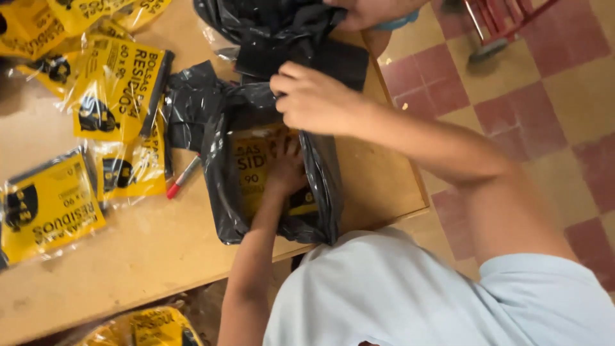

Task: Packing yellow trash bag retail units into a large black plastic bag for bulk storage or shipping.

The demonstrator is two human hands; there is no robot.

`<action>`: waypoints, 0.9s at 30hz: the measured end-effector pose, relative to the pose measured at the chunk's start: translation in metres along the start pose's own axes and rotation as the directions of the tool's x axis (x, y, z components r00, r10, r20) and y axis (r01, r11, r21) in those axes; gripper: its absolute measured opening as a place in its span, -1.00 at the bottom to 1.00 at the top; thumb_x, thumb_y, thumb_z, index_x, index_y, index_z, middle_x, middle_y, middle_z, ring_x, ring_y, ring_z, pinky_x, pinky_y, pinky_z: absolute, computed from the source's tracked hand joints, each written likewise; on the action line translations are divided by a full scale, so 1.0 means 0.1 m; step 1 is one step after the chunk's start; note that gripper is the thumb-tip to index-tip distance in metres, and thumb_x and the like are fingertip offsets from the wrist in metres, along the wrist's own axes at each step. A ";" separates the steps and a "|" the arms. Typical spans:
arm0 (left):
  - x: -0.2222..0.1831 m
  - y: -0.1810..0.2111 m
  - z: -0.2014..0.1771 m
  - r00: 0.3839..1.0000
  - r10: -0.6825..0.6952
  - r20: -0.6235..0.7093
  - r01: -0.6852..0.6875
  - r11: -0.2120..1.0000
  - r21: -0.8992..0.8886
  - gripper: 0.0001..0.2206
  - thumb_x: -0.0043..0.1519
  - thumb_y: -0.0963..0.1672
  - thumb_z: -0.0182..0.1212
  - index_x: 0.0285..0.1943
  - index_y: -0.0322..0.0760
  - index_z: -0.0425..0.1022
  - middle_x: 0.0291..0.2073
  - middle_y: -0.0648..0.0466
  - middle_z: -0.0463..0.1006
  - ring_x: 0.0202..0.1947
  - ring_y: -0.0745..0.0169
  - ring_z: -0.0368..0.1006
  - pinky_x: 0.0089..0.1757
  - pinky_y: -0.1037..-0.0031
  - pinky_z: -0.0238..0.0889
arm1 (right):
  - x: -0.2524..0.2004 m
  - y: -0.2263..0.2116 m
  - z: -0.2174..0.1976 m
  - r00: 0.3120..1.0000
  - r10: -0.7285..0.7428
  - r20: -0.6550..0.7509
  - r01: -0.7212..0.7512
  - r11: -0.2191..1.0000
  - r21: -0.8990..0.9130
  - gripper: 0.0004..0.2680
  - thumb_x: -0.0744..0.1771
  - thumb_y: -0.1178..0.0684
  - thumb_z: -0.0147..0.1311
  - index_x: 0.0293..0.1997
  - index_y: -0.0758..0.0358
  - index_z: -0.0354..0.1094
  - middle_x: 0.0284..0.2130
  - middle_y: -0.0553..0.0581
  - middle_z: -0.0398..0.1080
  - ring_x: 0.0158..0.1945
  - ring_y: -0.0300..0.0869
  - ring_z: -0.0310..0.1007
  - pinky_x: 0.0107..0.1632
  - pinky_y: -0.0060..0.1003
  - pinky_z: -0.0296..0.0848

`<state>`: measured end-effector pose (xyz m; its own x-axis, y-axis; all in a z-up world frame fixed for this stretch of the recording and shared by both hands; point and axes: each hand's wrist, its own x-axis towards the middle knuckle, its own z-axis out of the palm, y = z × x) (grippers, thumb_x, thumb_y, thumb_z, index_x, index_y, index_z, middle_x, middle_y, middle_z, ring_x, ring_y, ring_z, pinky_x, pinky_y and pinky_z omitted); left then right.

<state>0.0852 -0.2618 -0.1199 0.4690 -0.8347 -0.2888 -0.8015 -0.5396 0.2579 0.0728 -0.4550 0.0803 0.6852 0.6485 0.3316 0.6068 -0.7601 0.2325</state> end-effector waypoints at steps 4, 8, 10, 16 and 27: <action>0.11 -0.20 0.23 0.957 0.097 -0.273 -0.100 0.995 0.003 -0.34 0.12 0.06 0.19 0.41 -0.11 0.12 0.40 -0.05 0.07 0.42 -0.25 -0.28 0.17 -0.35 -0.21 | 0.05 -0.73 -0.57 0.936 -0.109 0.334 0.109 0.994 0.019 -0.89 0.29 0.03 0.09 -0.30 -0.01 0.59 -0.31 -0.02 0.58 0.23 0.08 0.37 0.32 0.01 0.17; -0.22 -0.62 0.17 0.891 0.142 -0.430 -0.220 0.966 -0.137 -0.50 0.23 0.06 0.14 0.23 -0.36 0.42 0.19 -0.23 0.43 0.30 -0.29 0.22 0.13 -0.11 0.18 | -0.46 -1.14 0.14 0.976 -0.177 0.125 0.093 0.863 0.496 -0.60 0.12 -0.36 0.08 -0.26 0.16 0.42 -0.38 0.18 0.43 -0.04 0.09 0.37 0.29 0.23 0.09; -0.64 -0.74 -0.45 0.976 0.056 -0.209 -0.138 0.904 -0.404 -0.44 0.27 0.09 0.12 0.26 -0.42 0.37 0.15 -0.33 0.43 0.27 -0.37 0.25 0.17 -0.08 0.14 | -0.71 -1.06 0.33 0.929 -0.206 0.306 0.051 0.893 0.446 -0.39 0.13 -0.61 0.00 0.01 0.09 0.42 -0.16 0.16 0.50 0.16 0.13 0.37 0.31 0.30 0.02; -1.51 -0.91 -1.69 0.883 -0.307 0.355 0.308 0.950 0.055 -0.06 -0.04 0.45 -0.12 0.07 -0.27 0.60 0.04 -0.11 0.61 0.19 -0.10 0.43 0.22 0.25 0.23 | -1.35 -0.41 0.51 0.643 0.101 0.759 -0.251 0.964 0.084 -0.52 0.17 -0.67 -0.12 -0.37 -0.21 0.59 -0.45 -0.04 0.57 -0.11 -0.06 0.57 0.14 0.00 0.33; -1.48 -1.30 -0.61 0.639 0.630 -0.441 -0.149 0.664 0.733 -0.81 0.23 -0.11 -0.09 -0.48 0.09 0.26 -0.51 0.27 0.25 -0.41 0.21 0.27 -0.43 0.38 0.22 | -1.34 -0.30 0.54 0.977 0.209 0.037 -0.194 0.811 0.552 -0.74 0.36 -0.24 0.04 -0.47 -0.03 0.45 -0.43 -0.13 0.53 -0.27 -0.19 0.53 -0.17 -0.28 0.47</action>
<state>0.1425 -0.0751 -0.0540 -0.0416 -0.9222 0.3845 -0.8740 -0.1529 -0.4612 -0.0151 -0.5169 -0.0207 0.8112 0.4766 0.3388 0.5815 -0.7188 -0.3810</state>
